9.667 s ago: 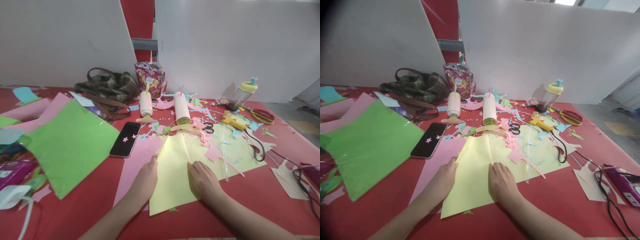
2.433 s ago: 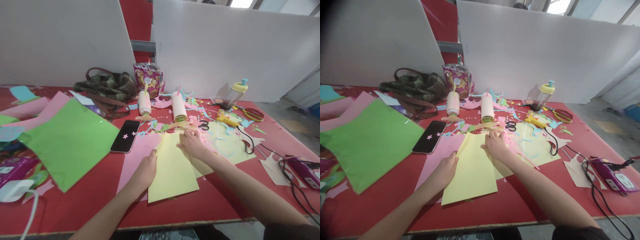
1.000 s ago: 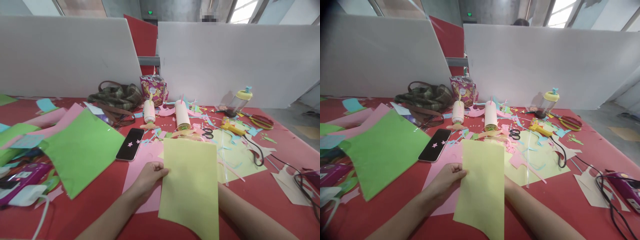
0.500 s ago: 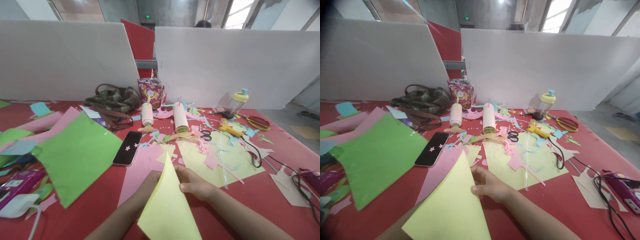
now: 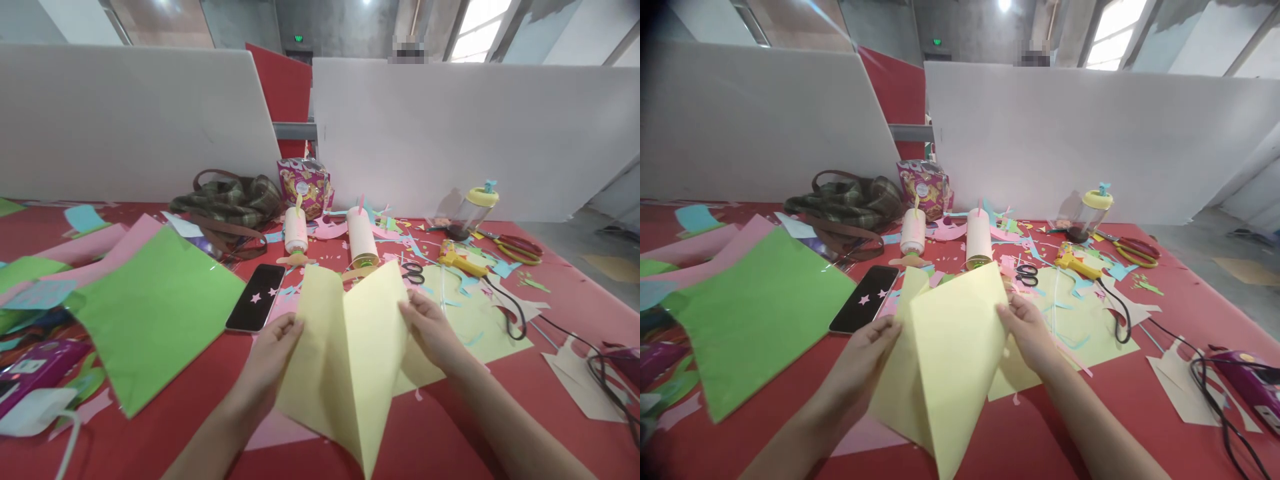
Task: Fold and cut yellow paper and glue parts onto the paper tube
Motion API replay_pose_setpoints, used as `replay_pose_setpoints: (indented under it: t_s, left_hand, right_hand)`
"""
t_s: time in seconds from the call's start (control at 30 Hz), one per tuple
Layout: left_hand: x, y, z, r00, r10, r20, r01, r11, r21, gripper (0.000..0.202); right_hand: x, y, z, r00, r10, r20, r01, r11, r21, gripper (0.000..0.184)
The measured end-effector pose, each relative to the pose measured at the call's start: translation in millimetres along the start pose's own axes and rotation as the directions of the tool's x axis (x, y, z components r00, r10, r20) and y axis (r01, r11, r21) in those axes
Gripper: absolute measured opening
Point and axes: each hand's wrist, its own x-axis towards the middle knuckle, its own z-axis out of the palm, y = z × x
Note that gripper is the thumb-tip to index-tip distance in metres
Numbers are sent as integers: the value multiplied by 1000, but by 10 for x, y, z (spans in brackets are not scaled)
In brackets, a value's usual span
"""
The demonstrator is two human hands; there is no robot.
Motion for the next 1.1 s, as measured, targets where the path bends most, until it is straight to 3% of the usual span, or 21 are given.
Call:
replay_pose_setpoints:
  t_s: [0.17,0.33,0.43,0.53,0.63,0.73,0.87,0.97,1.1]
  left_hand:
    - [135,10,-352,992,85,-91,-69,983,168,30]
    - [97,-10,-519,995,96,-22,-79,909,410,30]
    - [55,-3,-566,992,115,-60,-48,755,654,33]
    - [13,28,-585,966,244,-87,-35,456,889,29]
    - [-23,52,-502,925,377,42,-135,223,965,24]
    - [-20,43,-292,884,358,302,-371,141,918,27]
    - [83,-51,33,783,255,568,-605,98,790,30]
    - [182,-178,180,761,220,610,-632,42,774,39]
    - [252,-343,214,742,214,636,-638,-66,767,47]
  right_hand:
    - [42,-140,-280,947,-116,-300,17,949,-314,26]
    - [50,-107,-484,934,-91,-346,-107,852,-513,31]
    - [37,-126,-513,964,118,-240,-219,864,-453,27]
    - [20,-155,-498,948,247,-201,-318,780,-540,23]
    - [27,-144,-476,940,179,-291,-341,559,-756,23]
    - [48,-96,-468,955,103,-279,-297,386,-873,23]
    - [55,-31,-489,966,108,-234,-257,376,-890,16]
    - [54,-18,-504,974,114,-196,-224,350,-909,9]
    - [118,-42,-488,983,86,-163,-182,296,-938,11]
